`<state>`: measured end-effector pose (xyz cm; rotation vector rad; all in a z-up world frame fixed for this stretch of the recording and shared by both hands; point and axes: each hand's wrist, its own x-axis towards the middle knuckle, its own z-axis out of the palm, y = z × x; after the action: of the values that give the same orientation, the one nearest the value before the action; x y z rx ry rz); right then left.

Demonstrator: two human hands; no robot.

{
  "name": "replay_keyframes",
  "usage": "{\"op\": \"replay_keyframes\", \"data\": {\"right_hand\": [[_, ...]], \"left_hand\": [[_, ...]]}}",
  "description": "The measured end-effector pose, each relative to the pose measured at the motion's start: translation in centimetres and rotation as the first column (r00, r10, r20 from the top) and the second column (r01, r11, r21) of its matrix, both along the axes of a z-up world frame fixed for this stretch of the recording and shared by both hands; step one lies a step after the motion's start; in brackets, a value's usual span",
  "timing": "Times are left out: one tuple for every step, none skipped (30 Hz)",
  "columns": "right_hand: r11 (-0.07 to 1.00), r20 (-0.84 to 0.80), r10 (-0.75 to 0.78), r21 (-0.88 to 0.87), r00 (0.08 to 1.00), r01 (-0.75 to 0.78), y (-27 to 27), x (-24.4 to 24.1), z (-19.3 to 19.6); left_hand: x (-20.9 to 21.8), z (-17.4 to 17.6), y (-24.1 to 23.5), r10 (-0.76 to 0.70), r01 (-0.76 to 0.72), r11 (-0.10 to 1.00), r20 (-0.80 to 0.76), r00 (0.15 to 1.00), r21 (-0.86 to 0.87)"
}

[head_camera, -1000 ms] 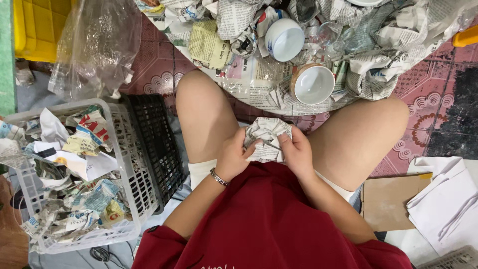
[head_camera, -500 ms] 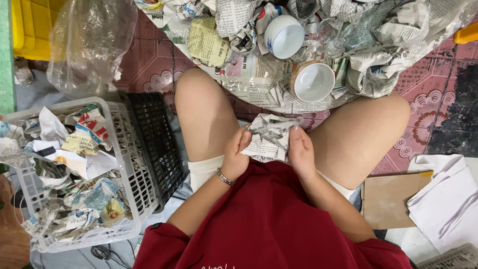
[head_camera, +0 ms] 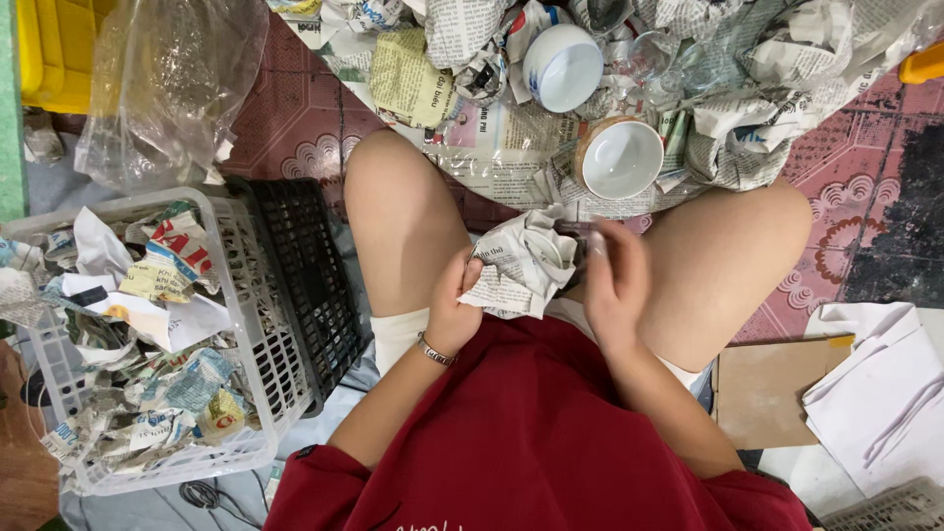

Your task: The person sits on the floor and wraps several ceramic bowls and cups with newspaper. They fold the paper around each item and place the wrapped objects into a pile.

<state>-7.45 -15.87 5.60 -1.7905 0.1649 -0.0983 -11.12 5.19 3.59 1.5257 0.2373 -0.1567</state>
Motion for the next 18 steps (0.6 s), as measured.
{"op": "replay_keyframes", "data": {"right_hand": [[0.987, 0.195, 0.034, -0.162, 0.98, -0.002, -0.5, -0.1, 1.3], [0.948, 0.373, 0.1, -0.317, 0.922, 0.026, -1.0, 0.0, 2.5], [0.928, 0.421, 0.202, -0.37, 0.884, -0.037, -1.2, 0.4, 3.5], [0.901, 0.458, 0.302, -0.424, 0.836, -0.094, -1.5, 1.0, 4.3], [0.866, 0.487, 0.399, -0.479, 0.777, -0.144, -1.6, 1.4, 5.0], [0.842, 0.403, 0.431, -0.502, 0.807, -0.198, -1.5, 1.7, 5.5], [0.816, 0.316, 0.459, -0.52, 0.831, -0.253, -1.3, 2.0, 6.0], [0.789, 0.226, 0.483, -0.531, 0.846, -0.309, -1.1, 2.2, 6.2], [0.802, 0.129, 0.461, -0.484, 0.878, -0.35, -1.0, 2.5, 6.4], [0.815, 0.029, 0.44, -0.432, 0.898, -0.386, -0.8, 2.8, 6.4], [0.828, -0.073, 0.421, -0.375, 0.904, -0.416, -0.7, 3.0, 6.4], [0.821, -0.099, 0.457, -0.335, 0.884, -0.462, -0.6, 3.2, 6.3], [0.812, -0.122, 0.493, -0.292, 0.861, -0.506, -0.6, 3.4, 6.2], [0.799, -0.146, 0.529, -0.247, 0.836, -0.548, -0.6, 3.5, 6.0], [0.786, -0.209, 0.542, -0.219, 0.814, -0.579, -0.6, 3.5, 5.7], [0.774, -0.27, 0.551, -0.19, 0.79, -0.604, -0.6, 3.4, 5.4], [0.762, -0.329, 0.559, -0.159, 0.761, -0.628, -0.7, 3.2, 5.1], [0.775, -0.341, 0.543, -0.148, 0.768, -0.614, -0.7, 3.1, 4.8]], "left_hand": [[0.1, 0.3, 0.1, -0.019, 0.019, 1.0, 0.015, 1.0, 0.02], [0.2, 0.6, 0.2, -0.037, 0.036, 0.999, 0.029, 0.999, 0.04], [0.3, 0.9, 0.2, -0.056, 0.049, 0.99, 0.048, 0.997, 0.132], [0.4, 1.2, 0.3, -0.078, 0.062, 0.973, 0.062, 0.995, 0.222], [0.5, 1.5, 0.3, -0.101, 0.073, 0.947, 0.074, 0.992, 0.311], [0.6, 1.8, 0.2, -0.104, 0.08, 0.944, 0.057, 0.993, 0.32], [0.7, 2.0, 0.1, -0.106, 0.088, 0.94, 0.04, 0.994, 0.33], [0.7, 2.1, 0.1, -0.109, 0.095, 0.936, 0.022, 0.994, 0.339], [0.7, 2.1, 0.0, -0.127, 0.106, 0.943, 0.048, 0.991, 0.315], [0.6, 2.0, 0.1, -0.144, 0.117, 0.949, 0.074, 0.987, 0.291], [0.5, 1.8, 0.2, -0.16, 0.128, 0.955, 0.101, 0.982, 0.268], [0.3, 1.4, 0.2, -0.147, 0.127, 0.97, 0.084, 0.986, 0.209], [0.1, 0.8, 0.3, -0.136, 0.124, 0.981, 0.066, 0.989, 0.15], [-0.3, 0.1, 0.4, -0.125, 0.121, 0.989, 0.046, 0.991, 0.09], [-0.7, -0.6, 0.5, -0.113, 0.112, 0.994, 0.029, 0.993, 0.014], [-1.1, -1.5, 0.7, -0.105, 0.105, 0.992, 0.012, 0.994, -0.063], [-1.4, -2.5, 0.8, -0.098, 0.096, 0.986, -0.005, 0.995, -0.139], [-1.7, -3.4, 1.2, -0.109, 0.108, 0.977, 0.005, 0.994, -0.182]]}}
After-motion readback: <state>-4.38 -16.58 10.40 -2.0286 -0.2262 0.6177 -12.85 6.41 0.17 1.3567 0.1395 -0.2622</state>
